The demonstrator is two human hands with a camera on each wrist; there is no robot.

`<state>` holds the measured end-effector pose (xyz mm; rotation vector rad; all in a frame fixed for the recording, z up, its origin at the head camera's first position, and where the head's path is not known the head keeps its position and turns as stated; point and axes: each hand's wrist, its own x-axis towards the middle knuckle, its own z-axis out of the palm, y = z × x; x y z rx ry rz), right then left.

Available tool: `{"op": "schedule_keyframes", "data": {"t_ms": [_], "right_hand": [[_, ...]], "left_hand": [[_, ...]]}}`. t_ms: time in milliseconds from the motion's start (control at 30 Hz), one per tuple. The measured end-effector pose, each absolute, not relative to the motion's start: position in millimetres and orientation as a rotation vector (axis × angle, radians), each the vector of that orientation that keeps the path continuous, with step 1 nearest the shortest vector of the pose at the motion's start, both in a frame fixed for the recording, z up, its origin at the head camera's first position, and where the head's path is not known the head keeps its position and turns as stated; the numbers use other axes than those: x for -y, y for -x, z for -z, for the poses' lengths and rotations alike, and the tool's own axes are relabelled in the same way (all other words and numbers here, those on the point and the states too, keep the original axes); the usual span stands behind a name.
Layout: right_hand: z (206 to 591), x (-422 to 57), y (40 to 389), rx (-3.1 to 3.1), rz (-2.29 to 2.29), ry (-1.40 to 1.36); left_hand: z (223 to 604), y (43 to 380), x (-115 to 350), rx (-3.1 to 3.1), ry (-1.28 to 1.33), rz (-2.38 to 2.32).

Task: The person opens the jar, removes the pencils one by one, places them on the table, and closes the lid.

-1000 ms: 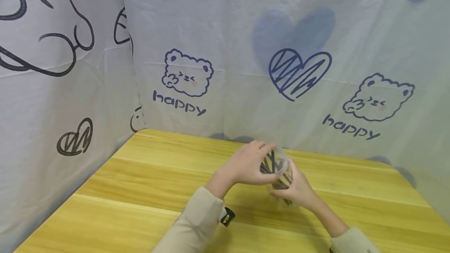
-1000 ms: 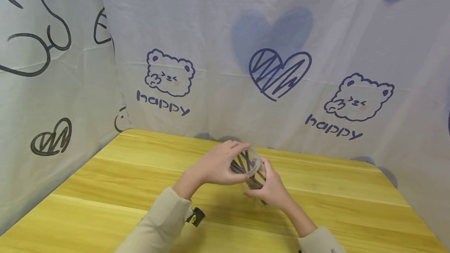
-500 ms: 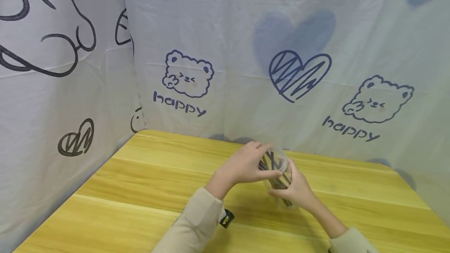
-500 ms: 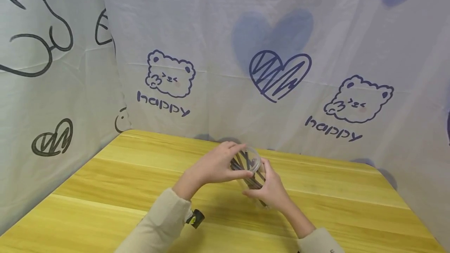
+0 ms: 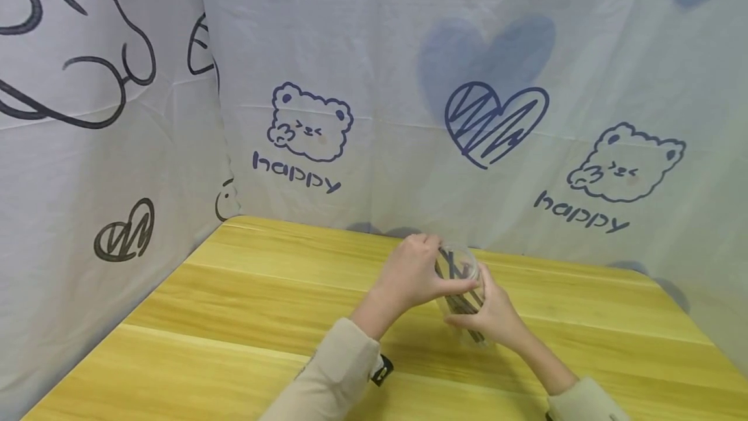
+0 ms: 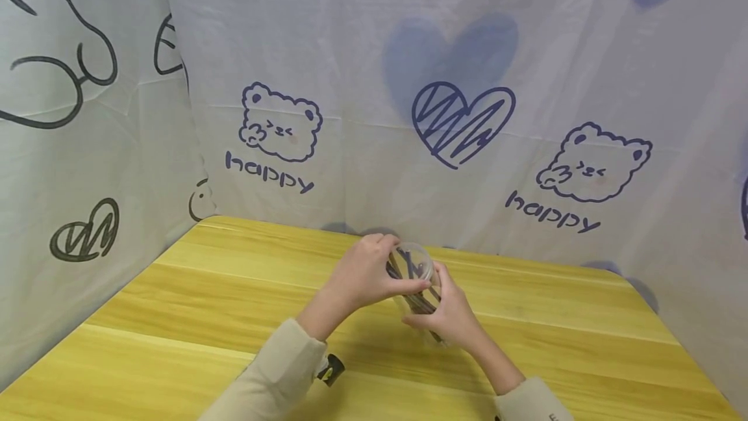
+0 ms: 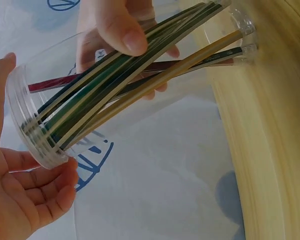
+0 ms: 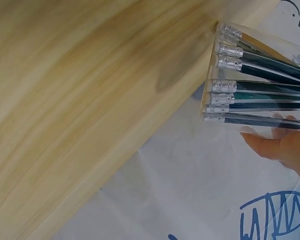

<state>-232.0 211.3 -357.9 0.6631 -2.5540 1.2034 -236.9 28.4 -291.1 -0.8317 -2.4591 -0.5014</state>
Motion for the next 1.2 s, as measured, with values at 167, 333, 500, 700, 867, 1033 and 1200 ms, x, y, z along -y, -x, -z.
{"op": "schedule_keyframes", "data": {"t_ms": [167,333,500,700,867,1033,1200], "right_hand": [[356,-212,232,2.568,-1.223,-0.647],[356,-211,232,2.568,-1.232,-0.661],[355,-212,233,2.556,-1.245,-0.691],[354,-214,234,2.557,-1.26,-0.692],[356,-215,235,2.544,-1.279,-0.697],[357,-216,235,2.542,-1.294,-0.683],[357,-217,235,2.543,-1.307,-0.67]], "left_hand": [[291,239,-29,2.439,0.899,0.518],[289,241,-23,2.411,1.111,0.683],[287,243,-17,2.422,1.256,0.803],[287,245,-15,2.432,1.293,0.856],[286,245,-16,2.433,1.293,0.865],[287,245,-16,2.442,1.302,0.874],[288,245,-17,2.448,1.286,0.852]]}}
